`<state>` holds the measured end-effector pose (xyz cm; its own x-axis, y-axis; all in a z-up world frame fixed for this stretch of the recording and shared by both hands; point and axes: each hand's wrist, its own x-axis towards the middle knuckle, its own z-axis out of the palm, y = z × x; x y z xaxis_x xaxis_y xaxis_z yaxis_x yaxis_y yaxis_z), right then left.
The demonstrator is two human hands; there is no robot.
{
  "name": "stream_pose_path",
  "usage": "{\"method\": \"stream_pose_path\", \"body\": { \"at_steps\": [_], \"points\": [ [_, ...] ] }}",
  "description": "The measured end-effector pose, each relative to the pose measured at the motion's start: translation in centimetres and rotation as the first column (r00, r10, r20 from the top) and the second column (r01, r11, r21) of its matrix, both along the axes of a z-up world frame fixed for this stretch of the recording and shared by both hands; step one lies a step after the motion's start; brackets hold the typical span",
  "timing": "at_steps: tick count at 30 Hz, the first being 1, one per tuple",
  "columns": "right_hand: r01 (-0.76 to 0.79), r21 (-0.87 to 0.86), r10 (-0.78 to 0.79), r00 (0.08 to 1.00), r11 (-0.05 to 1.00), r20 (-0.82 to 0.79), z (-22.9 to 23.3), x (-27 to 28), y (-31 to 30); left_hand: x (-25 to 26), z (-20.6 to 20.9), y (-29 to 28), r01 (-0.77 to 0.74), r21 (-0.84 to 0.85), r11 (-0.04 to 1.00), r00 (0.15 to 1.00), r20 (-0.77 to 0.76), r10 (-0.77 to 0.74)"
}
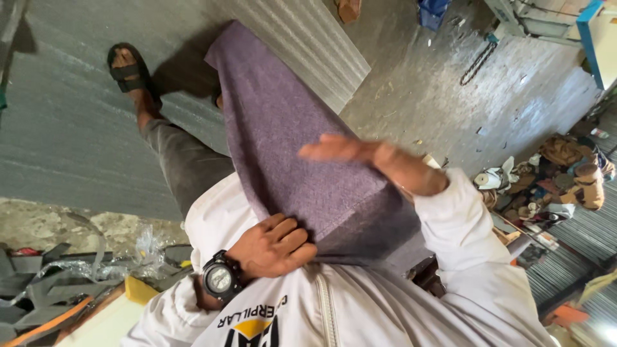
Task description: The person wraps purple fabric around a foam and wooden furniture frame by hand, pulling the material tight and folding the corners.
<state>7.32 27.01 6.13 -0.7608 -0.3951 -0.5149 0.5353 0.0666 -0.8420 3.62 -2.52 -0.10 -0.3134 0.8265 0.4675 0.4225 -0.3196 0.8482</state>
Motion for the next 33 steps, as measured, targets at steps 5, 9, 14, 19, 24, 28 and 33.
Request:
{"method": "stream_pose_path", "body": {
  "at_steps": [5,9,14,19,24,28,33],
  "points": [
    [0.231,0.522,-0.224,0.971,0.821,-0.078,6.2,2.1,3.5,-0.5,0.2,1.4,0.04,-0.01,0.999,0.999,-0.012,-0.04],
    [0.312,0.746,-0.321,0.937,0.589,-0.138,7.5,6.4,-1.1,-0.2,0.0,2.8,0.039,-0.017,0.999,0.997,-0.064,-0.04],
    [0.382,0.902,-0.085,0.924,0.202,-0.372,7.3,9.1,-10.8,-1.1,0.5,4.3,0.127,0.051,0.991,0.991,-0.055,-0.124],
    [0.543,0.839,0.084,0.835,0.033,-0.544,7.2,12.8,-14.9,-1.2,0.0,7.0,0.271,0.023,0.962,0.955,-0.126,-0.267],
    [0.512,0.849,0.071,0.859,-0.132,-0.507,6.4,13.5,-15.6,-2.0,-0.2,9.0,0.41,0.053,0.911,0.909,-0.111,-0.402],
    [0.558,0.779,0.096,0.825,-0.285,-0.556,6.7,12.0,-17.6,-3.2,0.2,9.3,0.557,0.03,0.83,0.83,-0.068,-0.554],
    [0.542,0.799,-0.049,0.819,-0.261,-0.572,7.0,11.9,-18.4,-3.4,1.6,8.7,0.467,0.022,0.884,0.88,-0.105,-0.462]
  ]
}}
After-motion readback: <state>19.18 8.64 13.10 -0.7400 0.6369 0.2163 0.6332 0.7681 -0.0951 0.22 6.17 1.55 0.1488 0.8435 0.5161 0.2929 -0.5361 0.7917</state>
